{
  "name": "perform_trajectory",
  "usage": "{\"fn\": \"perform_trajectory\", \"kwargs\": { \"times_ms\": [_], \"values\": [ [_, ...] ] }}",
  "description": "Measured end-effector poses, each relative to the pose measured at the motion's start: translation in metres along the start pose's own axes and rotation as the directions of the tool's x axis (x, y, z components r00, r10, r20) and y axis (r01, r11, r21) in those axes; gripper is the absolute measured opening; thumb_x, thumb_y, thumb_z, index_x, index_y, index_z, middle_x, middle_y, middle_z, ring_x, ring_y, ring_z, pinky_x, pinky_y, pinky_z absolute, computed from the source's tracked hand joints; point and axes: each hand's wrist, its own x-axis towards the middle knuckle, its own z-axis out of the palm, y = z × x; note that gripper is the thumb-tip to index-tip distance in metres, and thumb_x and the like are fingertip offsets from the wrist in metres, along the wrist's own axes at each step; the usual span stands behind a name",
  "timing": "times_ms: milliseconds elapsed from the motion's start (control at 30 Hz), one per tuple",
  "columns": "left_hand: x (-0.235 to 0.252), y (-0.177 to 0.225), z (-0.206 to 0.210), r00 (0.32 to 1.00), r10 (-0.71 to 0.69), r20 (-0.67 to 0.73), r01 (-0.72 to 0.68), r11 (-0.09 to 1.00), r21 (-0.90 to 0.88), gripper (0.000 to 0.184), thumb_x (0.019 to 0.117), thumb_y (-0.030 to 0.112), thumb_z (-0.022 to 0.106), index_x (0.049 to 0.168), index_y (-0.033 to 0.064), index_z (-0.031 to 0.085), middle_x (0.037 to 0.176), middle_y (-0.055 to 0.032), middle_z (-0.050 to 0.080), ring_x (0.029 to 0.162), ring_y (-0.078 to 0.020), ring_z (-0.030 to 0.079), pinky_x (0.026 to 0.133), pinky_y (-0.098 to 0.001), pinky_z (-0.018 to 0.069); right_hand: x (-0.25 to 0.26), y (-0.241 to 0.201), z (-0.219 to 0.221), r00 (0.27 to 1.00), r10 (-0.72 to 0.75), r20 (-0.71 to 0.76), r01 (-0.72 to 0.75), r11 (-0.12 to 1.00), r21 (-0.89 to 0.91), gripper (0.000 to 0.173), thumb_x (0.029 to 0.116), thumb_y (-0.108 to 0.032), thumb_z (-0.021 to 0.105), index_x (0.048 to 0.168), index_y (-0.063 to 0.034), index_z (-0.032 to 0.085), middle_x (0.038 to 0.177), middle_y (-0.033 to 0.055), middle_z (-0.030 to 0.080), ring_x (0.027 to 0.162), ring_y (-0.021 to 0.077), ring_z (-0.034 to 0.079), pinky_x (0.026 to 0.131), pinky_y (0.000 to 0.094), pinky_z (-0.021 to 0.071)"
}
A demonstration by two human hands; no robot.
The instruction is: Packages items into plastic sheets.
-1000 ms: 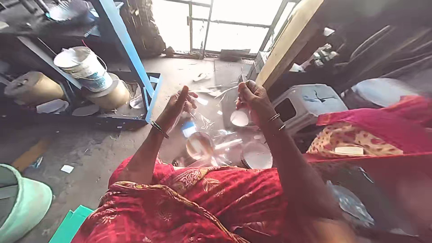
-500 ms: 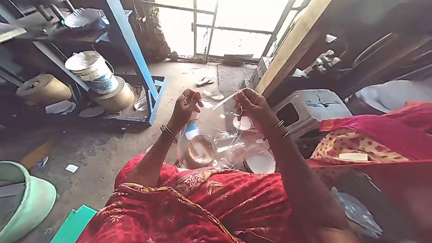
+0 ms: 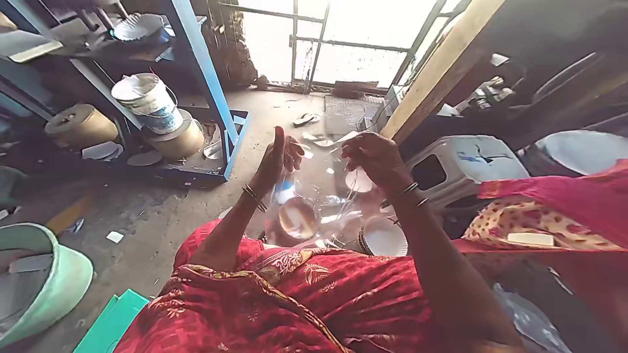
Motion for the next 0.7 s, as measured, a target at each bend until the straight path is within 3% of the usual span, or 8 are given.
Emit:
{"fn": "perform_trajectory", "kwargs": {
  "times_ms": [100, 233, 300, 367, 400, 500, 600, 700],
  "values": [
    [-0.004, 0.002, -0.014, 0.99, -0.047, 0.133, 0.049, 0.999, -0.008, 0.074, 0.1087, 0.05, 0.004, 0.114, 0.0043, 0.062, 0.08, 0.0018, 0.067, 0.072, -0.0072, 0.064, 0.07, -0.0262, 0.0564, 0.0, 0.003, -0.007, 0.999, -0.001, -0.04, 0.0, 1.0, -0.003, 0.011, 0.0997, -0.012, 0.063, 0.108, -0.0059, 0.067, 0.101, 0.0029, 0.07, 0.072, 0.0066, 0.067, 0.065, 0.0243, 0.0598],
    [-0.013, 0.011, -0.014, 0.992, -0.029, 0.124, 0.039, 0.996, -0.081, 0.03, 0.11, 0.017, 0.038, 0.115, 0.0013, 0.064, 0.091, -0.0006, 0.074, 0.079, -0.0076, 0.071, 0.076, -0.0264, 0.0602, 0.004, 0.005, -0.006, 0.996, 0.049, -0.075, -0.05, 0.999, -0.008, 0.011, 0.1, -0.012, 0.062, 0.106, -0.0042, 0.067, 0.104, 0.0043, 0.07, 0.076, 0.0075, 0.068, 0.068, 0.0262, 0.0601],
    [-0.016, 0.013, -0.013, 0.993, -0.036, 0.116, 0.05, 0.992, -0.116, 0.041, 0.1119, 0.024, 0.031, 0.115, 0.0008, 0.065, 0.092, -0.0019, 0.075, 0.081, -0.0092, 0.072, 0.078, -0.0277, 0.0608, 0.005, 0.006, -0.005, 0.997, 0.028, -0.077, -0.03, 0.999, -0.032, 0.011, 0.1006, -0.013, 0.06, 0.105, -0.0042, 0.066, 0.105, 0.0042, 0.068, 0.076, 0.0058, 0.065, 0.066, 0.0241, 0.0583],
    [-0.016, 0.014, -0.013, 0.987, -0.047, 0.155, 0.066, 0.991, -0.116, 0.066, 0.1112, 0.041, 0.011, 0.123, 0.0004, 0.062, 0.097, -0.0043, 0.074, 0.085, -0.0121, 0.071, 0.08, -0.0305, 0.06, 0.006, 0.007, -0.003, 0.995, 0.022, -0.093, -0.027, 0.999, -0.045, 0.013, 0.1012, -0.014, 0.061, 0.105, -0.0032, 0.067, 0.104, 0.005, 0.069, 0.073, 0.0053, 0.064, 0.064, 0.0233, 0.0564],
    [-0.016, 0.015, -0.013, 0.986, -0.043, 0.163, 0.061, 0.992, -0.11, 0.07, 0.1105, 0.043, 0.008, 0.126, 0.0002, 0.06, 0.098, -0.005, 0.073, 0.085, -0.013, 0.071, 0.08, -0.0312, 0.06, 0.007, 0.007, -0.003, 0.995, 0.026, -0.096, -0.031, 0.998, -0.048, 0.013, 0.1014, -0.014, 0.06, 0.106, -0.0035, 0.067, 0.104, 0.0045, 0.069, 0.072, 0.0045, 0.063, 0.063, 0.0226, 0.0558],
    [-0.024, 0.022, -0.012, 0.991, 0.008, 0.132, 0.0, 0.999, -0.054, 0.048, 0.1115, 0.033, 0.029, 0.129, 0.0001, 0.059, 0.097, -0.0055, 0.072, 0.082, -0.0122, 0.07, 0.075, -0.028, 0.0606, 0.008, 0.007, 0.001, 0.995, 0.031, -0.092, -0.034, 0.999, -0.032, 0.012, 0.1009, -0.014, 0.061, 0.106, -0.0044, 0.067, 0.102, 0.0025, 0.07, 0.07, 0.0035, 0.062, 0.06, 0.0213, 0.054],
    [-0.026, 0.027, -0.01, 0.993, 0.069, 0.097, -0.067, 0.998, -0.015, 0.027, 0.1053, 0.02, 0.055, 0.123, 0.0017, 0.063, 0.093, -0.0031, 0.074, 0.08, -0.0091, 0.07, 0.071, -0.0242, 0.0594, 0.009, 0.012, 0.003, 0.996, -0.003, -0.087, -0.001, 0.999, -0.046, 0.01, 0.0987, -0.01, 0.064, 0.105, -0.0044, 0.068, 0.101, 0.0029, 0.071, 0.07, 0.0046, 0.063, 0.059, 0.0216, 0.0536],
    [-0.025, 0.026, -0.007, 0.995, 0.09, 0.043, -0.09, 0.996, -0.012, 0.013, 0.1007, 0.008, 0.062, 0.108, -0.0013, 0.067, 0.085, -0.003, 0.074, 0.073, -0.008, 0.071, 0.07, -0.024, 0.0605, 0.005, 0.015, 0.004, 0.998, -0.03, -0.062, 0.025, 0.997, -0.08, 0.009, 0.0986, -0.013, 0.066, 0.107, -0.0091, 0.068, 0.095, 0.0006, 0.072, 0.063, 0.0034, 0.061, 0.053, 0.0191, 0.051]
  ]
}}
